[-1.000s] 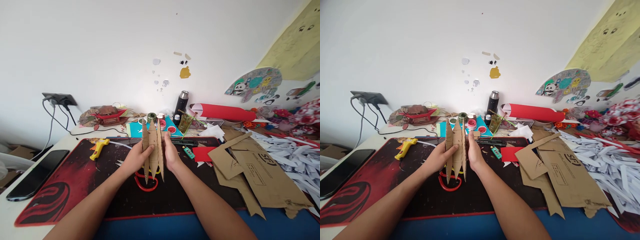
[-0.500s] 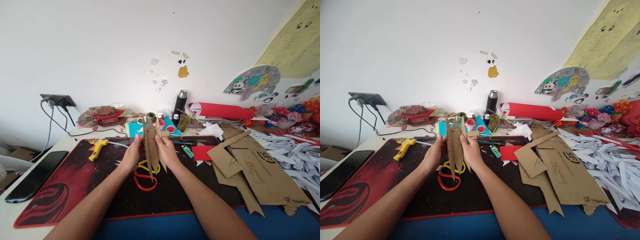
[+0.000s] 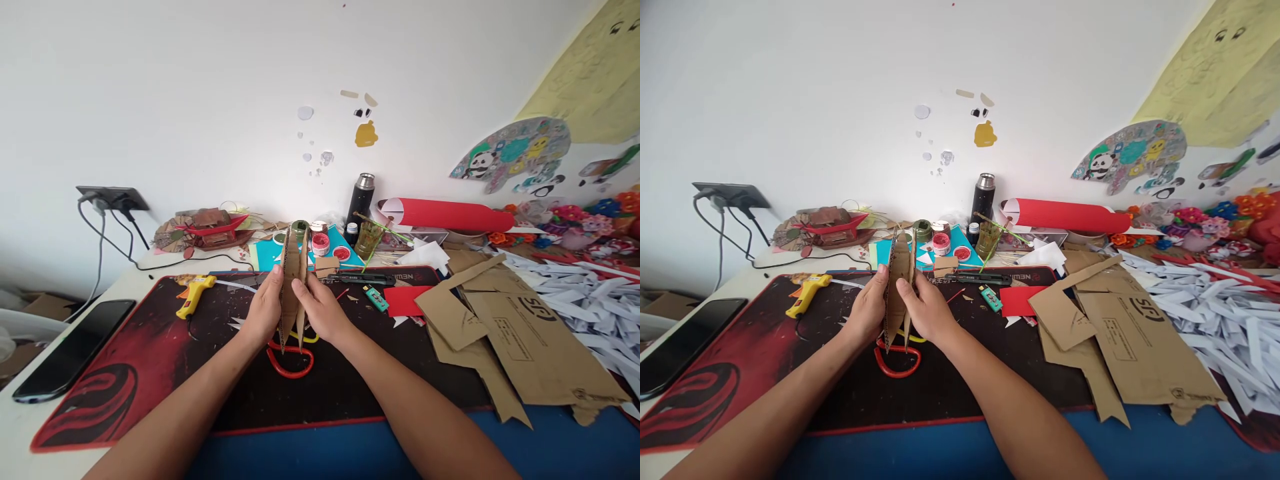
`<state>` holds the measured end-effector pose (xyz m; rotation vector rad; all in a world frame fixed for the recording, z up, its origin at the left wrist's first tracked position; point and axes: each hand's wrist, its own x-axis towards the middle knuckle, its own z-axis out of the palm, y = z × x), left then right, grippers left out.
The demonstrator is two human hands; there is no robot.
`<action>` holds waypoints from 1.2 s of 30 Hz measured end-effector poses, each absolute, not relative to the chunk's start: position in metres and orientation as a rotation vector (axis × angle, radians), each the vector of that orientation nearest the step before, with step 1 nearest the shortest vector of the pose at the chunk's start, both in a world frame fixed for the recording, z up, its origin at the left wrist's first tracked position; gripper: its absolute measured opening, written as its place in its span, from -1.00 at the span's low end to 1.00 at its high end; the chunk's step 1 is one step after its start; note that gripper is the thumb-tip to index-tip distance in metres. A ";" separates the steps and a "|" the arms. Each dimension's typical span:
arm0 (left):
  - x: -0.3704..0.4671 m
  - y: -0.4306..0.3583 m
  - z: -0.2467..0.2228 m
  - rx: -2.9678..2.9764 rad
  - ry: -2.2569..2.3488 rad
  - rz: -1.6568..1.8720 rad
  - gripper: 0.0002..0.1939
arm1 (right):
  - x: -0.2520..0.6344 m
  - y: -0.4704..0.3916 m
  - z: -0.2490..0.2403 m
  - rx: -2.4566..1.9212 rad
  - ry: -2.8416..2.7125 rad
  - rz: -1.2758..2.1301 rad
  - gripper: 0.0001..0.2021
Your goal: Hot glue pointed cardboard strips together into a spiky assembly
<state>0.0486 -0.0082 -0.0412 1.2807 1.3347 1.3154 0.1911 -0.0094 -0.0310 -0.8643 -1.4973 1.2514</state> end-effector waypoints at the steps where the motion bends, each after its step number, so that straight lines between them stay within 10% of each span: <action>1: 0.048 -0.008 -0.040 1.280 1.330 1.323 -0.19 | 0.192 -0.010 -0.030 -0.842 -1.503 1.270 -0.54; 36: 0.047 0.000 -0.046 0.934 1.138 1.326 -0.33 | 0.189 -0.007 -0.046 -0.970 -1.626 1.226 -0.45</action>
